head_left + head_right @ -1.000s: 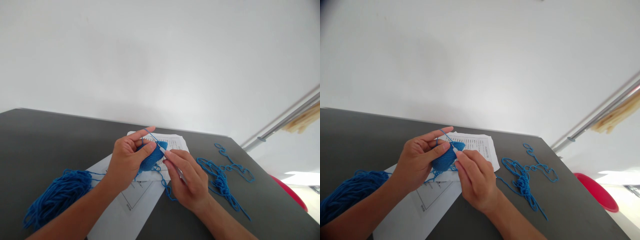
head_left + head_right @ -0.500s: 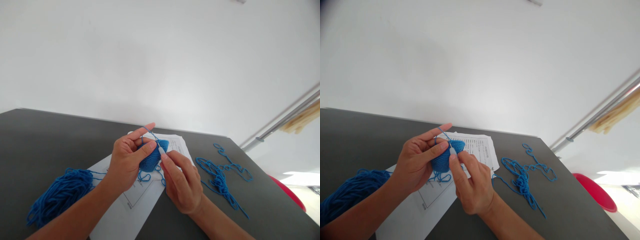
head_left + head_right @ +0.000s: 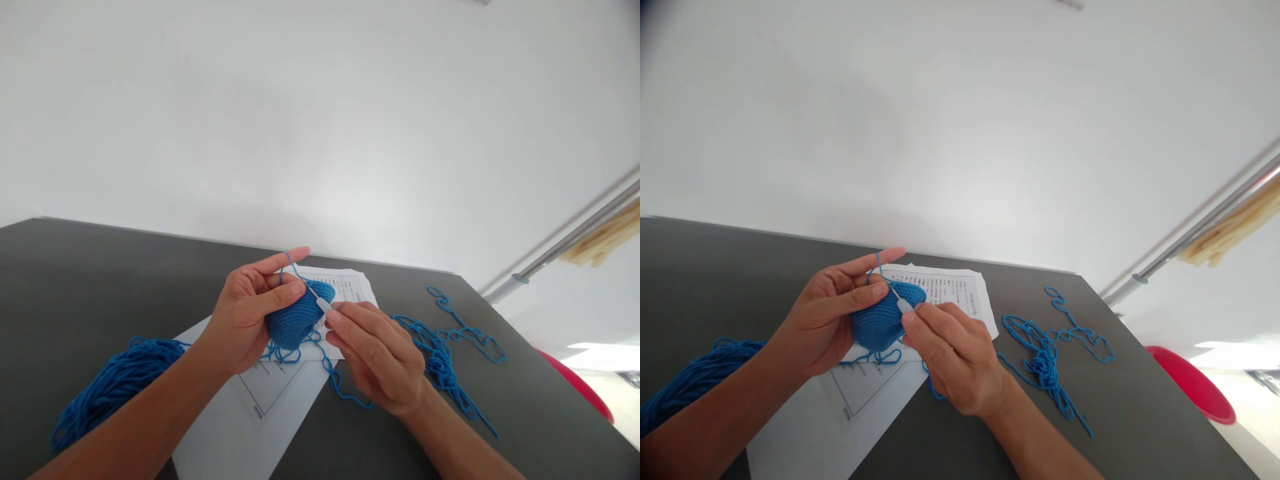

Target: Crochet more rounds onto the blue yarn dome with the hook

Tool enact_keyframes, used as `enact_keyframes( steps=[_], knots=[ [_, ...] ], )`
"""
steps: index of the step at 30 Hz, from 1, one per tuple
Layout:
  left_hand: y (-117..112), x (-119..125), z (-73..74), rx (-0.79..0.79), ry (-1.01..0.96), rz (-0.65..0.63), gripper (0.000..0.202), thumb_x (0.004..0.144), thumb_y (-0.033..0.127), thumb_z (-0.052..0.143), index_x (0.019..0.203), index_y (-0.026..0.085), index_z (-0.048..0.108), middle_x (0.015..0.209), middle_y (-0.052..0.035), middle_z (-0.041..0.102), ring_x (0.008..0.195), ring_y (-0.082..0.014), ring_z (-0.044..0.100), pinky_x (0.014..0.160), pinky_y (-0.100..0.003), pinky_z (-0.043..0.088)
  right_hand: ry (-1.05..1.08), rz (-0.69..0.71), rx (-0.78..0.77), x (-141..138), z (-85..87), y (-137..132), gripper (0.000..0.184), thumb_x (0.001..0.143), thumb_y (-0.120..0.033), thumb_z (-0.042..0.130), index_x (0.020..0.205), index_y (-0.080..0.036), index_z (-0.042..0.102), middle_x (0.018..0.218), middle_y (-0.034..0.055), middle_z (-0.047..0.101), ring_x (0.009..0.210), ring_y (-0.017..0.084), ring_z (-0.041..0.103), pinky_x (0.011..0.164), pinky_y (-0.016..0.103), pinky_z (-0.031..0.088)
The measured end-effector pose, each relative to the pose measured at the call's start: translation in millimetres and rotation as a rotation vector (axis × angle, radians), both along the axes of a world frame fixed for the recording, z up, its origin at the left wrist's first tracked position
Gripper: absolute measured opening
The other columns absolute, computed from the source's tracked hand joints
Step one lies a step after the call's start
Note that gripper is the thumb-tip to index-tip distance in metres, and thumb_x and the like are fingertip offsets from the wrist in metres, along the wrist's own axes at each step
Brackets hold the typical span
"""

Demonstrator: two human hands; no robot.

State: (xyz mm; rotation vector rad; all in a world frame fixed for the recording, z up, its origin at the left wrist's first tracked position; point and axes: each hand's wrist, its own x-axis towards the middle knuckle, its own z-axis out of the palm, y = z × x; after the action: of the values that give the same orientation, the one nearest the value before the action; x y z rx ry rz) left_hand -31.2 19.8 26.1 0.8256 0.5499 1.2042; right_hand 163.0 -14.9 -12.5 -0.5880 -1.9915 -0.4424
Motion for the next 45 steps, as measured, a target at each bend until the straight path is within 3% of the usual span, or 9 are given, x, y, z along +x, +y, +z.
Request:
enact_keyframes(
  steps=[6, 15, 20, 24, 29, 33, 35, 40, 45],
  knots=[
    [7, -2, -1.8, -0.023, 0.085, 0.053, 0.058, 0.064, 0.014, 0.093, 0.12, 0.01, 0.077, 0.063, 0.0004, 0.07, 0.052, -0.0098, 0.06, 0.05, -0.018, 0.05, -0.02, 0.034, -0.052, 6, 3.1, 5, 0.036, 0.093, -0.003, 0.066, 0.127, -0.013, 0.066, 0.104, 0.0116, 0.077, 0.092, 0.021, 0.072, 0.074, 0.035, 0.065],
    [17, -5, -6.6, 0.006, 0.217, 0.073, 0.059, 0.064, 0.018, 0.092, 0.121, 0.01, 0.076, 0.063, 0.0008, 0.068, 0.053, -0.0099, 0.059, 0.052, -0.019, 0.049, -0.191, 0.037, -0.097, 21, 12.2, 7, 0.035, 0.097, -0.006, 0.059, 0.131, -0.013, 0.063, 0.105, 0.0125, 0.075, 0.09, 0.021, 0.071, 0.073, 0.036, 0.064],
    [20, -9, -11.2, 0.077, 0.353, 0.047, 0.055, 0.07, 0.022, 0.09, 0.123, 0.015, 0.077, 0.068, 0.0007, 0.068, 0.056, -0.0094, 0.057, 0.052, -0.018, 0.046, -0.138, 0.072, -0.17, 24, 19.6, 6, 0.037, 0.096, -0.007, 0.06, 0.131, -0.018, 0.065, 0.102, 0.0106, 0.077, 0.087, 0.02, 0.074, 0.072, 0.035, 0.065],
    [22, -10, -13.6, 0.141, 0.408, 0.004, 0.051, 0.072, 0.024, 0.089, 0.121, 0.019, 0.079, 0.071, -0.0001, 0.067, 0.059, -0.0106, 0.058, 0.053, -0.02, 0.046, 0.099, 0.176, -0.382, 28, 23.7, 5, 0.027, 0.093, -0.009, 0.068, 0.118, -0.02, 0.075, 0.095, 0.0086, 0.078, 0.081, 0.019, 0.075, 0.068, 0.032, 0.064],
    [22, -14, -15.6, 0.233, 0.422, -0.053, 0.047, 0.075, 0.027, 0.087, 0.121, 0.023, 0.08, 0.076, -0.0018, 0.07, 0.063, -0.0126, 0.06, 0.055, -0.021, 0.047, 0.599, 0.424, -0.815, 26, 14.5, 11, 0.014, 0.093, -0.022, 0.072, 0.104, -0.022, 0.081, 0.069, 0.0027, 0.077, 0.06, 0.017, 0.073, 0.059, 0.032, 0.064],
    [20, -13, -16.4, 0.318, 0.504, 0.066, 0.047, 0.077, 0.027, 0.085, 0.123, 0.024, 0.079, 0.075, -0.0002, 0.071, 0.063, -0.0121, 0.059, 0.057, -0.021, 0.048, 1.062, 0.625, -1.2, 7, 2.9, 18, 0.015, 0.088, -0.032, 0.078, 0.09, -0.017, 0.08, 0.073, 0.0039, 0.079, 0.05, 0.012, 0.068, 0.047, 0.023, 0.062],
    [15, -8, -15.7, 0.376, 0.62, 0.159, 0.047, 0.079, 0.026, 0.082, 0.125, 0.022, 0.078, 0.076, -0.0003, 0.073, 0.063, -0.0129, 0.059, 0.058, -0.022, 0.049, 1.2, 0.68, -1.278, -5, -1.5, 19, 0.016, 0.085, -0.032, 0.081, 0.087, -0.016, 0.08, 0.069, 0.0028, 0.077, 0.049, 0.01, 0.066, 0.049, 0.019, 0.062],
    [2, 8, -14.0, 0.428, 0.738, 0.396, 0.046, 0.078, 0.022, 0.078, 0.124, 0.02, 0.078, 0.071, 0.0009, 0.077, 0.068, -0.0198, 0.066, 0.069, -0.03, 0.055, 1.247, 0.637, -1.164, -28, -9.6, 15, 0.019, 0.085, -0.033, 0.08, 0.096, -0.018, 0.081, 0.074, 0.0039, 0.077, 0.058, 0.013, 0.069, 0.053, 0.024, 0.066],
    [-1, 14, -15.2, 0.423, 0.72, 0.509, 0.046, 0.073, 0.017, 0.081, 0.118, 0.024, 0.08, 0.072, 0.003, 0.08, 0.068, -0.0216, 0.069, 0.077, -0.032, 0.055, 1.143, 0.481, -0.982, -39, -16.5, 7, 0.018, 0.093, -0.032, 0.072, 0.105, -0.021, 0.08, 0.079, 0.0035, 0.074, 0.066, 0.015, 0.07, 0.059, 0.033, 0.069]
  ],
)
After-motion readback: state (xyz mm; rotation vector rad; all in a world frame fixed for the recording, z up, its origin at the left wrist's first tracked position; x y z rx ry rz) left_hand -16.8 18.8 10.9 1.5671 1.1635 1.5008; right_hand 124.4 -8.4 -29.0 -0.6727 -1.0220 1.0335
